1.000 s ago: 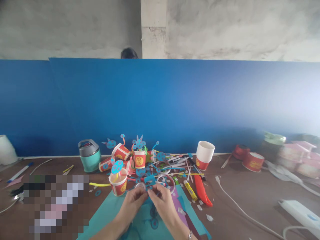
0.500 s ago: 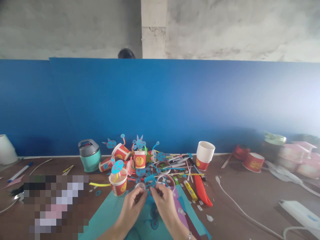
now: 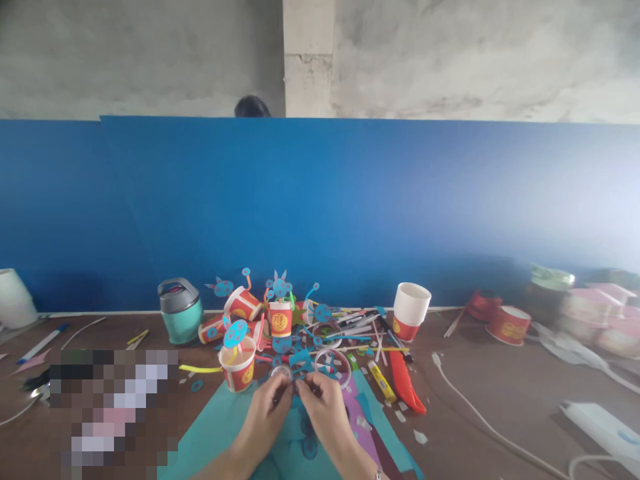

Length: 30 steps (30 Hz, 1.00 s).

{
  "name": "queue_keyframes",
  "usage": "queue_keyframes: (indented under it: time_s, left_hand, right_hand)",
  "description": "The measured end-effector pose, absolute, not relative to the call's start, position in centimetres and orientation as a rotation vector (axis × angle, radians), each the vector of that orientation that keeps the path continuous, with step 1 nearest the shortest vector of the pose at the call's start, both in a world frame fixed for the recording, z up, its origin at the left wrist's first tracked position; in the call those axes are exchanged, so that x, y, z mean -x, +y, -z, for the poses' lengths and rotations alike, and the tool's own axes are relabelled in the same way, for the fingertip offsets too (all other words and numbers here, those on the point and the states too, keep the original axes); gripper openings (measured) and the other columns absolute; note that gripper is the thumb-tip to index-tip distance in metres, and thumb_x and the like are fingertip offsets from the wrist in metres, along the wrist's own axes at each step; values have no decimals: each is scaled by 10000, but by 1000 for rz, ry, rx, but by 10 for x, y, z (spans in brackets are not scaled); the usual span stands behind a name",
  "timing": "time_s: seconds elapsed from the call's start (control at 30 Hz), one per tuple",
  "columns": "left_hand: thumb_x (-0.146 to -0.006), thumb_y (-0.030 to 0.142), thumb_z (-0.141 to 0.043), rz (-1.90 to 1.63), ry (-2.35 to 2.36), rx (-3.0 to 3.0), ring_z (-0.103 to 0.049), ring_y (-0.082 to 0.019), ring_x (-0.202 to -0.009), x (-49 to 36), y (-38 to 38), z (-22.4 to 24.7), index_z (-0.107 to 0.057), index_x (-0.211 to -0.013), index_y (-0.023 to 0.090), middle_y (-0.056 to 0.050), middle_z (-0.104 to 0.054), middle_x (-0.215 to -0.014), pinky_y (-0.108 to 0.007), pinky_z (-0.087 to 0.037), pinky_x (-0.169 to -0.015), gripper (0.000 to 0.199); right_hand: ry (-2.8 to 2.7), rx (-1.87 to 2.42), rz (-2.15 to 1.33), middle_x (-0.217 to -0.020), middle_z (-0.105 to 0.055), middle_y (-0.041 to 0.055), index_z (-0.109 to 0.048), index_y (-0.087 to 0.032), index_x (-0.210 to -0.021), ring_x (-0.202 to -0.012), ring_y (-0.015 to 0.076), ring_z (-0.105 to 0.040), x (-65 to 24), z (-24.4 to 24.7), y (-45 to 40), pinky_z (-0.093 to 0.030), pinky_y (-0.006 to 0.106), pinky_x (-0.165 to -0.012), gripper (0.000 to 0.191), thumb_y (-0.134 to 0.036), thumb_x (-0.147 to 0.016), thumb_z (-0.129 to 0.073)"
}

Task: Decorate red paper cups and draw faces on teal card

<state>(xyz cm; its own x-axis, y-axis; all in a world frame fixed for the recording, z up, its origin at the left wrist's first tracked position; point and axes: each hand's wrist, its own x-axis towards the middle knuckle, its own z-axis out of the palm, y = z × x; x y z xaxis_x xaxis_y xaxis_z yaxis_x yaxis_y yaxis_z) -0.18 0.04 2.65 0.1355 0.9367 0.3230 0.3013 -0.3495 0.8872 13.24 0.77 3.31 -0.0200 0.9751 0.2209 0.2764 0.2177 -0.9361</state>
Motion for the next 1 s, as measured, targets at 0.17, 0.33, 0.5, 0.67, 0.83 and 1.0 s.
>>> queue_keyframes:
  time_s: [0.17, 0.33, 0.5, 0.67, 0.83, 1.0]
  left_hand:
    - [-879, 264, -388, -1232, 1173, -1766, -371, -123, -597, 2, -1, -30, -404, -674, 203, 43, -361, -647, -220, -306, -552, 215]
    - [-876, 260, -392, -1203, 1178, -1752, -358, -121, -591, 3, 0, -31, -398, -677, 203, 46, -355, -642, -223, -293, -546, 207]
    - [-878, 242, -385, -1217, 1151, -1754, -350, -118, -595, 3, -1, -27, -388, -685, 205, 49, -341, -648, -220, -294, -551, 197]
    - [-872, 232, -383, -1223, 1132, -1734, -340, -118, -594, 3, 0, -27, -371, -679, 210, 48, -338, -647, -220, -293, -548, 194]
    - [-862, 243, -391, -1218, 1136, -1712, -324, -117, -586, 3, 0, -29, -382, -677, 209, 49, -328, -646, -223, -280, -539, 188]
    - [-838, 212, -369, -1297, 1101, -1657, -339, -120, -594, 4, 0, -28, -394, -687, 210, 43, -346, -655, -226, -303, -552, 152]
  right_hand:
    - [-1473, 1229, -961, -535, -350, -49, -465, -173, -570, -509, 94, -312, -131, -34, 6, -226, 223, -450, 306, -386, -774, -550]
    - [-1499, 1223, -979, -547, -346, -46, -448, -176, -573, -521, 97, -309, -132, -38, 5, -226, 229, -462, 310, -393, -777, -532]
    - [-1520, 1227, -954, -551, -351, -42, -442, -176, -571, -537, 101, -311, -133, -37, 7, -235, 232, -477, 307, -389, -771, -534]
    - [-1504, 1230, -976, -545, -336, -48, -434, -178, -561, -530, 97, -300, -132, -37, 6, -227, 232, -476, 307, -380, -760, -551]
    - [-1410, 1168, -1054, -539, -343, -51, -467, -171, -553, -529, 97, -311, -134, -38, 8, -235, 232, -480, 349, -430, -748, -597]
    - [-1274, 1075, -1178, -549, -457, -25, -539, -163, -568, -560, 120, -408, -137, -44, 9, -329, 240, -537, 398, -521, -694, -658]
